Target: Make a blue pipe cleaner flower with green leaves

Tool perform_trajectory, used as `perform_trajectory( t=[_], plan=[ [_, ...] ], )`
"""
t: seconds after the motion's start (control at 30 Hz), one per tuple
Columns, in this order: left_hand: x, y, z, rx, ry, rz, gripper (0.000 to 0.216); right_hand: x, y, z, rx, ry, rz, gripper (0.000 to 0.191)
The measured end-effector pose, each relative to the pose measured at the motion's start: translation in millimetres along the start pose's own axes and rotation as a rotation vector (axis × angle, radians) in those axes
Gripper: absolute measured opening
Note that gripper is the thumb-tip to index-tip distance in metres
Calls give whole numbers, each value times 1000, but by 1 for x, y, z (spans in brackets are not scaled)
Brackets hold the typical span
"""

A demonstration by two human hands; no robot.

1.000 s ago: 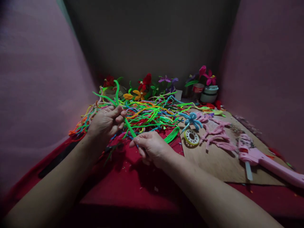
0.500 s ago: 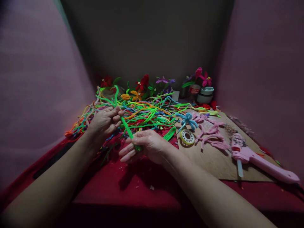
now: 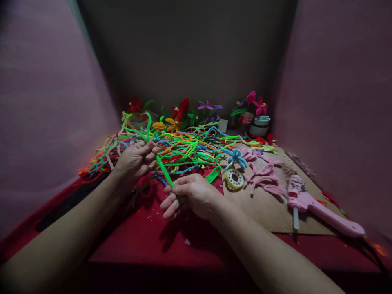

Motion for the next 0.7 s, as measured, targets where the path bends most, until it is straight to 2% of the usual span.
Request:
perform_trajectory(
  t=[0.27, 0.43, 0.6, 0.7],
  plan=[
    [3, 11, 4, -31, -5, -15, 12, -2, -7, 12, -20, 52, 15, 13],
    [10, 7, 1, -106, -35, 41, 12, -6, -6, 10, -107, -5, 94, 6],
    [16, 2, -3, -145, -91, 52, 12, -9, -1, 9, -145, -51, 211, 15],
    [19, 1, -3, -140, -109, 45, 12, -8, 5, 8, -112, -63, 285, 19]
  ],
)
Point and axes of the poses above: each hand's wrist, its own z-axis away from the middle knuckle, its own y-axis out of the palm, x = y × z, the point moved 1 cm from there along -z, towards the middle knuckle, and after that the axes turned 8 degrees about x, right-handed, at the moved point
